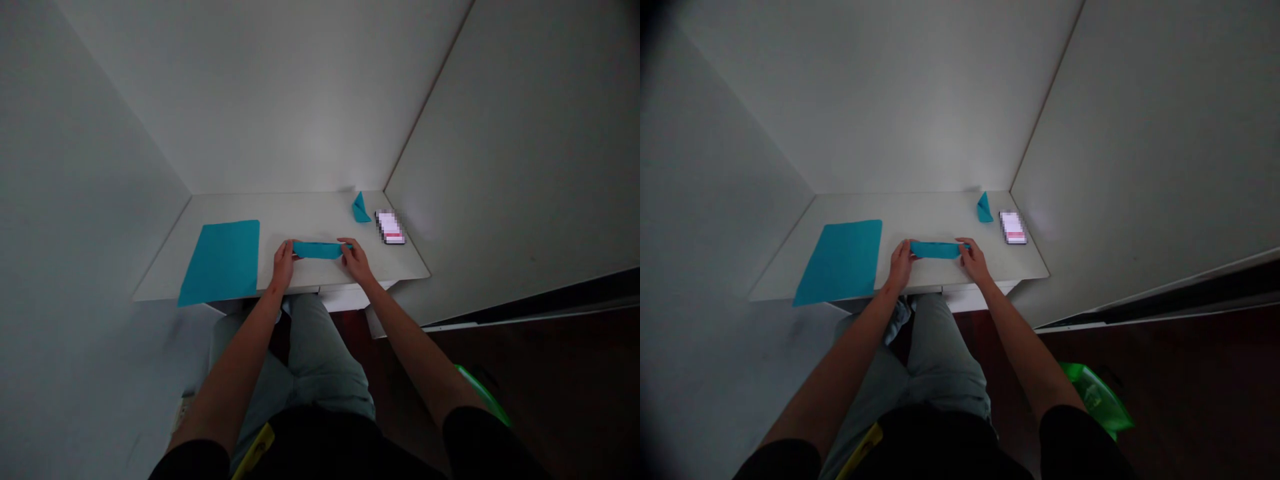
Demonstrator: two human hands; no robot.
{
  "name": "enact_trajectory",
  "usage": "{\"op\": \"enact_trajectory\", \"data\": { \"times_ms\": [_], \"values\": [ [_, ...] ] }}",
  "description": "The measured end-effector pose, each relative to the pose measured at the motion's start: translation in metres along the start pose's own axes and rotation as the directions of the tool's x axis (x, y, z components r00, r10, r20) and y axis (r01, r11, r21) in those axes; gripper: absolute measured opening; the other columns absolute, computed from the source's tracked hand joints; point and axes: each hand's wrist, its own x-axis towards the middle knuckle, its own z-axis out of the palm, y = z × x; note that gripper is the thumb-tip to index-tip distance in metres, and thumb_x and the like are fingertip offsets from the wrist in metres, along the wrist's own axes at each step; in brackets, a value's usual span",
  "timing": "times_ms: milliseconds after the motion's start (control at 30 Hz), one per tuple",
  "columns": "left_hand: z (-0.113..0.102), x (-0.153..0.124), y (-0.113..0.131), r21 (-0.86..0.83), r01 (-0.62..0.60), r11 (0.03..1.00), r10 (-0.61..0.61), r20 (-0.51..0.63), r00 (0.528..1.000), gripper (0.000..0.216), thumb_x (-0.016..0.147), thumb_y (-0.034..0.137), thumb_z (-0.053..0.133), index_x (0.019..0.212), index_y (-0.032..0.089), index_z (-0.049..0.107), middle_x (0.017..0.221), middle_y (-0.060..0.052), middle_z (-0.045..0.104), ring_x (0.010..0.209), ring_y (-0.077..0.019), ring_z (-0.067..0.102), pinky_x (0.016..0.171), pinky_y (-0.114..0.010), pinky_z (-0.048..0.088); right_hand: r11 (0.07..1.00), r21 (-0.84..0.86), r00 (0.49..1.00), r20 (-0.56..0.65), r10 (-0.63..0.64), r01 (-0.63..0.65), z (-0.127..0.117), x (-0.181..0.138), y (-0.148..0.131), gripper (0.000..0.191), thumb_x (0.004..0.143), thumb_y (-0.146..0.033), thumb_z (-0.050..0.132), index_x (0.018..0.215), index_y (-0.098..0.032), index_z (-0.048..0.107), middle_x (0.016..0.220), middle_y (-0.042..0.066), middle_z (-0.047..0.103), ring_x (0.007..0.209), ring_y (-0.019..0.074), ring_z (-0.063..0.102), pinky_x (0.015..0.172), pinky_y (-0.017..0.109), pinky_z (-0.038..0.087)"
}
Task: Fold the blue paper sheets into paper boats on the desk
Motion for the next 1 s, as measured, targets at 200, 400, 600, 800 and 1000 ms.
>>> {"op": "enact_trajectory", "data": {
  "times_ms": [200,400,600,800,1000],
  "values": [
    [0.000,-0.002,0.006,-0.007,0.003,1.000,-0.003,0.044,0.999,0.063,0.089,0.081,0.063,0.097,0.019,0.072,0.087,-0.006,0.071,0.072,-0.0161,0.064,0.057,-0.025,0.053,0.967,-0.223,0.978,0.193,-0.079,0.122,-0.026,-0.033,-0.015,0.047,0.098,-0.055,0.064,0.134,-0.025,0.066,0.067,-0.004,0.055,0.054,0.0164,0.050,0.057,0.031,0.042],
    [0.001,-0.006,0.012,-0.017,-0.025,1.000,0.027,0.134,0.991,0.063,0.085,0.083,0.068,0.088,0.021,0.077,0.065,0.000,0.055,0.058,-0.0136,0.047,0.049,-0.025,0.040,0.895,-0.389,0.945,0.315,-0.094,0.219,-0.053,-0.058,-0.022,0.039,0.099,-0.048,0.066,0.132,-0.027,0.067,0.088,0.002,0.070,0.060,0.0162,0.057,0.063,0.032,0.046],
    [0.001,-0.008,0.015,-0.035,0.010,0.999,-0.003,0.190,0.982,0.067,0.084,0.085,0.068,0.089,0.019,0.077,0.060,0.002,0.048,0.054,-0.0124,0.043,0.046,-0.025,0.033,0.876,-0.417,0.922,0.378,-0.076,0.243,-0.054,-0.068,-0.028,0.038,0.104,-0.049,0.060,0.134,-0.026,0.067,0.094,0.004,0.076,0.064,0.0174,0.063,0.068,0.032,0.050],
    [-0.002,-0.008,0.017,0.010,-0.046,0.999,0.042,0.234,0.971,0.066,0.096,0.078,0.058,0.115,0.017,0.078,0.066,0.001,0.056,0.056,-0.0120,0.048,0.054,-0.026,0.039,0.797,-0.481,0.882,0.453,-0.131,0.366,-0.051,-0.068,-0.035,0.034,0.111,-0.046,0.049,0.123,-0.025,0.073,0.108,0.008,0.079,0.086,0.0209,0.073,0.083,0.033,0.055],
    [-0.001,-0.010,0.012,-0.008,-0.095,0.995,0.095,0.179,0.979,0.060,0.101,0.072,0.053,0.125,0.020,0.071,0.109,-0.007,0.071,0.057,-0.0080,0.051,0.056,-0.027,0.044,0.664,-0.735,0.980,0.198,0.017,0.137,-0.083,-0.065,-0.031,0.030,0.112,-0.035,0.045,0.120,-0.024,0.071,0.105,0.007,0.080,0.093,0.0241,0.075,0.085,0.034,0.055]
  ]
}}
